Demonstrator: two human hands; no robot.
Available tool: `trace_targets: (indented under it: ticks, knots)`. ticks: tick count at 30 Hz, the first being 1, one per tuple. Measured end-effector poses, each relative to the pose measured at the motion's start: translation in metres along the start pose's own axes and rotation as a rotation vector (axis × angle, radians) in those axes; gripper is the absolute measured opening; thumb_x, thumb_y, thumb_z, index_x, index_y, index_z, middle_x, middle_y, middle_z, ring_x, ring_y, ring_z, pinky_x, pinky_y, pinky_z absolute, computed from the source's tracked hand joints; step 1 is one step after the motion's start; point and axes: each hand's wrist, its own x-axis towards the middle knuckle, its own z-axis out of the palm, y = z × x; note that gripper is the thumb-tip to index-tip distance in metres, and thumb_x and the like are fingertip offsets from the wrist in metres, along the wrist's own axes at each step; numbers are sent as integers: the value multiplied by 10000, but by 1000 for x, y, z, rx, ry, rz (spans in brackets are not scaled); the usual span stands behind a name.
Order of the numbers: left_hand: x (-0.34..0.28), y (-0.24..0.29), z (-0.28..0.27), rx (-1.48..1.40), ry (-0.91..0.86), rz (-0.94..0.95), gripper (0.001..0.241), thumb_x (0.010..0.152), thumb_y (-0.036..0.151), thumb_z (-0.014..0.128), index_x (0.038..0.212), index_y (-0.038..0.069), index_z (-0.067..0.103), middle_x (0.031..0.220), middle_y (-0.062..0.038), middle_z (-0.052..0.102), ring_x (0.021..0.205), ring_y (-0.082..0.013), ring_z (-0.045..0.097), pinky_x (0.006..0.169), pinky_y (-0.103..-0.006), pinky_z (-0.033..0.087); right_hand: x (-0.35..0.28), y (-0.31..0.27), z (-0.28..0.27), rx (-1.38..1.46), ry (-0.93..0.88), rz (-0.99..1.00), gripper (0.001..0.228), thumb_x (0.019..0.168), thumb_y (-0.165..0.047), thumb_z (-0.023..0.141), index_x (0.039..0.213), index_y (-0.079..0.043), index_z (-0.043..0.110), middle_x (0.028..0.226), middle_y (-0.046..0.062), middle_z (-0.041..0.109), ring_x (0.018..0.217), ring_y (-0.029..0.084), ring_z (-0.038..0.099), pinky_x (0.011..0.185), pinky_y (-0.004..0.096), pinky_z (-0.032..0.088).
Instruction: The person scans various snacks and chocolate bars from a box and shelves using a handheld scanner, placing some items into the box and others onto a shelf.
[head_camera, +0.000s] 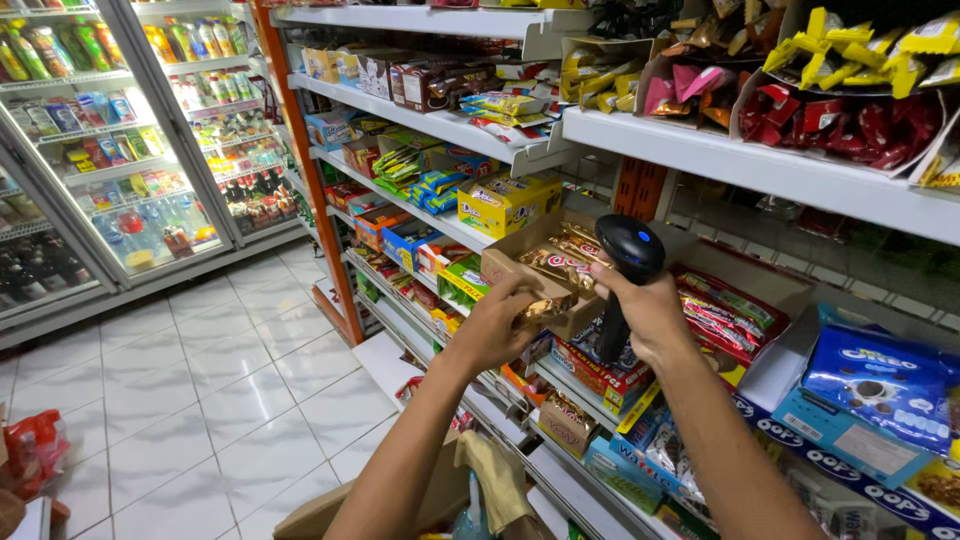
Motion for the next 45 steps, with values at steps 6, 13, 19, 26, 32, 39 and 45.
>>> trace_targets:
  ticks: [6, 13, 19, 26, 32, 39, 45]
  knots:
    - [4, 6, -2, 10, -6, -20, 290, 841, 58, 728, 1116, 24, 641, 1283, -156, 599, 1106, -352, 641, 921, -414, 534, -26, 0, 2, 2, 109, -84, 271, 899, -106, 769, 1153, -35, 711, 1059, 69, 728, 849, 165, 703, 738, 305, 590]
    - [21, 6, -11, 554, 21, 59, 400, 872, 212, 753, 1237, 159, 599, 1143, -75, 579, 1172, -247, 589, 1084, -515, 323, -75, 6, 14, 182, 46, -48, 315, 880, -91, 745, 1183, -49, 672, 1064, 60, 727, 862, 216, 748, 662, 318, 574]
    - [52, -18, 17, 812, 155, 203, 455, 910, 191, 711, 1347, 238, 594, 1429, -110, 536, 1368, -274, 471, 1103, -513, 322, -71, 12, 19, 282, 108, -9, 333, 891, -99, 716, 1212, -71, 634, 1067, 49, 713, 910, 263, 770, 667, 324, 574]
    - [65, -56, 25, 445, -160, -133, 482, 757, 257, 707, 1230, 172, 671, 1374, -154, 544, 1318, -362, 468, 1058, -508, 414, -67, 26, 17, 243, 109, -86, 351, 927, -110, 684, 1269, -49, 634, 1233, 127, 736, 977, 216, 754, 699, 299, 575]
    - [48, -30, 16, 501, -93, -249, 325, 1020, 407, 542, 1166, 168, 707, 1179, -134, 658, 1199, -350, 589, 1048, -589, 410, -68, 28, 15, 33, 140, -175, 406, 892, -123, 702, 1290, -61, 653, 1234, 71, 737, 929, 170, 736, 690, 287, 560]
    - [52, -12, 18, 430, -293, -418, 497, 1050, 528, 376, 1129, 187, 728, 1164, -110, 675, 1182, -320, 612, 1040, -707, 334, -86, 22, 27, -404, 202, -351, 405, 832, -245, 842, 1145, -39, 689, 976, 76, 769, 861, 190, 745, 779, 340, 573]
    - [58, -14, 21, 412, -183, -348, 512, 968, 541, 436, 1133, 175, 754, 1355, -209, 562, 1351, -434, 453, 967, -934, -20, -86, 9, 33, -523, 180, -311, 451, 780, -229, 845, 1154, -57, 662, 904, 100, 760, 786, 210, 747, 735, 362, 575]
